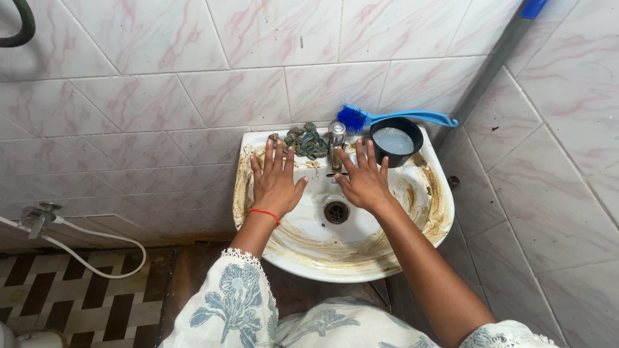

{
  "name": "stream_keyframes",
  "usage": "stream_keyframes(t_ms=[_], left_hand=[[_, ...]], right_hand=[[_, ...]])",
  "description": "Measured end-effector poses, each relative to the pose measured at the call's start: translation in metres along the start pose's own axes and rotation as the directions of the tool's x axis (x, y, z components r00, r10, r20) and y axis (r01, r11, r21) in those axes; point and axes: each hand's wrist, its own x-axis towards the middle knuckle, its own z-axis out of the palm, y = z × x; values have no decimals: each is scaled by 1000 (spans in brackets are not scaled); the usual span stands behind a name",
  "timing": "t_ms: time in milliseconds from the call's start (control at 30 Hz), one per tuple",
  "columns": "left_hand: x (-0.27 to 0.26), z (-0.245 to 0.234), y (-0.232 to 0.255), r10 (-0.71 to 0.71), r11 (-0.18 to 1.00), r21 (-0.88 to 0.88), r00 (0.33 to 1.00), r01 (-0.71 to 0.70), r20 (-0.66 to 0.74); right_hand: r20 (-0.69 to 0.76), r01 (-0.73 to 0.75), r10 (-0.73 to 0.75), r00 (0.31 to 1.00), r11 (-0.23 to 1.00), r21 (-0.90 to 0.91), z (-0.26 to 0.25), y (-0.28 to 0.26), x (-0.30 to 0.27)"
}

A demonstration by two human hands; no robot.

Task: The person scrubs a dirty white bathroom sink using a cloth and a small pot of water. They repeatedly dip the cloth into the water and wipe the sink basin and rim, gradually removing brown stains.

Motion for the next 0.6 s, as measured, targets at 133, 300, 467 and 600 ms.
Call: stream_keyframes(t_ms=[133, 300, 467, 600], left_hand=[[-1, -2, 0, 2, 999, -32, 1000, -3, -8], [-4, 0, -3, -2, 999, -44, 1000, 1, -13], [-5, 2, -5, -11, 1000, -19, 1000, 11, 11], [-6, 1, -9, -20, 1000, -18, 999, 21, 35]], right_hand=[[-1, 1, -1, 1000, 1000, 15, -6, -4, -4], [-5, 12, -11, 1000, 1000, 19, -7, -7, -6], [8, 13, -13, 1000, 1000, 22, -6, -9, -6], [18, 2, -3, 1000, 1000, 23, -5, -10, -6]])
